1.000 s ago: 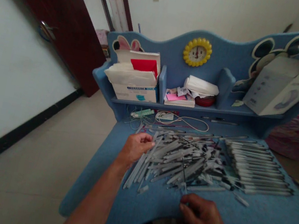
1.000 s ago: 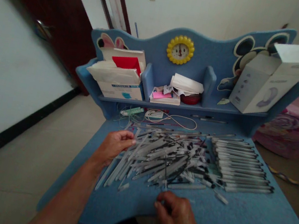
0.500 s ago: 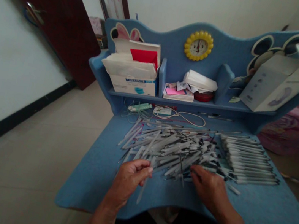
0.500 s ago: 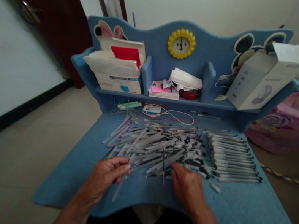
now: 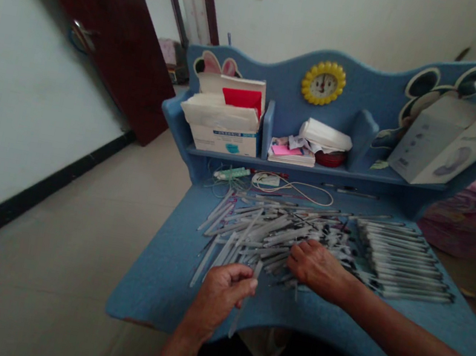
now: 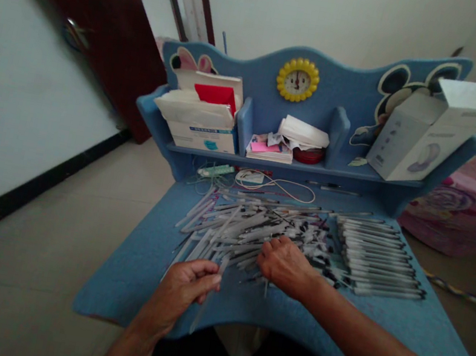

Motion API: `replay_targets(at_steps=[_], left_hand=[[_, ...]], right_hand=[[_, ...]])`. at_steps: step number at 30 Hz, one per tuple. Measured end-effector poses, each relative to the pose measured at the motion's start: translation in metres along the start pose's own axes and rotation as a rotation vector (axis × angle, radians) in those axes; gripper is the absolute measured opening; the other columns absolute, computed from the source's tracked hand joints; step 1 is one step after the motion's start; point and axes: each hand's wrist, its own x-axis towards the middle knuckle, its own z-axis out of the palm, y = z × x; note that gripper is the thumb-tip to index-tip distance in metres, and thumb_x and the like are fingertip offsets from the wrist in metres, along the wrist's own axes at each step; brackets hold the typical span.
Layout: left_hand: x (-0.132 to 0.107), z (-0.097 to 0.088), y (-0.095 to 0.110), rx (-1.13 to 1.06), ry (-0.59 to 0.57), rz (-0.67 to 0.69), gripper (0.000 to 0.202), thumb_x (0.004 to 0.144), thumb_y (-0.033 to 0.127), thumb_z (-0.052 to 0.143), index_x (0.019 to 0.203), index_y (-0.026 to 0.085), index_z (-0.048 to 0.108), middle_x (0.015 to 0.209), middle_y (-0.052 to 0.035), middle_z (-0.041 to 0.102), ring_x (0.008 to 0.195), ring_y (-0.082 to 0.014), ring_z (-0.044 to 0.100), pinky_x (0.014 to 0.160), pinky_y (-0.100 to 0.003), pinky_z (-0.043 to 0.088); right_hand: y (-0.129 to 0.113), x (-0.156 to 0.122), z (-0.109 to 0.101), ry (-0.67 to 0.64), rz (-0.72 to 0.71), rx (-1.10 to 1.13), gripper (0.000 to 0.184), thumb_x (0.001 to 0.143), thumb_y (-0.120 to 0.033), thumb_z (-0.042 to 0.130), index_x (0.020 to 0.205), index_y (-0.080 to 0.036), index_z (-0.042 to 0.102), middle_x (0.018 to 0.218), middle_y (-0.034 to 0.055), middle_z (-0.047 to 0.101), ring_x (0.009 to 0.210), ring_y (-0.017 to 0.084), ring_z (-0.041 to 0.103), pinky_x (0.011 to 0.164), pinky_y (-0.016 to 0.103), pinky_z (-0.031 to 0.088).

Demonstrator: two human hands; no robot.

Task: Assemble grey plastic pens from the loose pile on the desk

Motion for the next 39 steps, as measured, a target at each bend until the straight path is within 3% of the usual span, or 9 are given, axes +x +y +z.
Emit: replay_targets(at_steps=[3, 6, 9, 11, 13, 15, 26, 34, 39], left_hand=[[0.0, 0.0, -0.001, 0.0, 0.007, 0.015, 0.019, 0.072, 0.031, 0.06, 0.079, 0.014, 0.063, 0.062, 0.0011, 0.06, 0.048, -0.0076, 0.044, 0.047, -0.019, 0.037], [0.0, 0.001, -0.002, 0.004, 0.019, 0.026, 0.019, 0.072, 0.031, 0.06, 0.079, 0.013, 0.063, 0.062, 0.0015, 0.058, 0.049, -0.0083, 0.045, 0.047, -0.019, 0.037], [-0.001, 0.002, -0.002, 0.039, 0.035, 0.046, 0.019, 0.071, 0.03, 0.06, 0.08, 0.013, 0.063, 0.059, 0.0027, 0.054, 0.051, -0.0091, 0.046, 0.048, -0.02, 0.037], [-0.002, 0.004, 0.0, 0.081, 0.041, 0.069, 0.018, 0.071, 0.029, 0.06, 0.079, 0.013, 0.064, 0.059, 0.0026, 0.053, 0.053, -0.0097, 0.046, 0.05, -0.02, 0.037], [-0.003, 0.006, 0.004, 0.134, 0.044, 0.096, 0.016, 0.072, 0.028, 0.059, 0.078, 0.014, 0.064, 0.061, 0.0018, 0.054, 0.056, -0.0103, 0.048, 0.052, -0.02, 0.038], [-0.005, 0.007, 0.008, 0.188, 0.047, 0.123, 0.015, 0.072, 0.027, 0.059, 0.077, 0.014, 0.064, 0.062, 0.001, 0.055, 0.057, -0.011, 0.049, 0.054, -0.02, 0.038], [-0.015, 0.01, 0.009, 0.306, 0.031, 0.243, 0.012, 0.073, 0.024, 0.057, 0.073, 0.015, 0.063, 0.064, 0.0013, 0.054, 0.059, -0.0112, 0.049, 0.057, -0.021, 0.038], [-0.018, 0.013, 0.009, 0.357, -0.04, 0.294, 0.009, 0.073, 0.022, 0.057, 0.072, 0.016, 0.063, 0.064, 0.0024, 0.054, 0.062, -0.0108, 0.05, 0.059, -0.02, 0.037], [-0.021, 0.015, 0.013, 0.356, -0.106, 0.294, 0.008, 0.073, 0.02, 0.057, 0.071, 0.016, 0.064, 0.068, 0.0011, 0.057, 0.065, -0.0117, 0.052, 0.061, -0.021, 0.037]], right_hand=[[0.007, -0.003, 0.005, 0.073, -0.029, 0.061, 0.015, 0.083, -0.009, 0.048, 0.077, -0.014, 0.06, 0.074, 0.008, 0.06, 0.069, 0.019, 0.054, 0.062, 0.031, 0.037], [0.006, -0.009, 0.004, 0.31, 0.123, 0.316, 0.017, 0.084, -0.011, 0.046, 0.081, -0.015, 0.062, 0.075, 0.008, 0.063, 0.071, 0.018, 0.057, 0.066, 0.031, 0.042], [-0.009, -0.014, -0.007, 0.591, 0.457, 0.906, 0.014, 0.084, -0.022, 0.051, 0.088, -0.017, 0.063, 0.073, 0.0046, 0.066, 0.066, 0.016, 0.06, 0.063, 0.028, 0.046], [-0.024, -0.015, -0.018, 0.681, 0.613, 1.355, 0.013, 0.082, -0.028, 0.056, 0.085, -0.017, 0.062, 0.066, 0.0015, 0.066, 0.058, 0.014, 0.061, 0.057, 0.026, 0.047], [-0.036, -0.014, -0.027, 0.726, 0.659, 1.68, 0.013, 0.079, -0.03, 0.06, 0.081, -0.017, 0.062, 0.063, 0.0003, 0.066, 0.053, 0.013, 0.06, 0.056, 0.026, 0.048], [-0.045, -0.012, -0.032, 0.751, 0.671, 1.845, 0.013, 0.076, -0.029, 0.064, 0.078, -0.016, 0.062, 0.062, 0.0002, 0.067, 0.051, 0.012, 0.06, 0.056, 0.025, 0.047], [-0.049, -0.014, -0.028, 0.796, 0.749, 1.967, 0.014, 0.073, -0.028, 0.068, 0.077, -0.015, 0.063, 0.062, 0.0011, 0.067, 0.051, 0.012, 0.059, 0.055, 0.025, 0.046], [-0.059, -0.02, -0.026, 0.664, 0.704, 1.974, 0.013, 0.075, -0.027, 0.066, 0.076, -0.014, 0.063, 0.062, 0.0016, 0.067, 0.05, 0.011, 0.058, 0.055, 0.023, 0.043], [-0.062, -0.022, -0.026, 0.663, 0.726, 1.973, 0.013, 0.075, -0.027, 0.065, 0.074, -0.014, 0.063, 0.06, 0.0011, 0.066, 0.048, 0.01, 0.056, 0.052, 0.022, 0.042]])
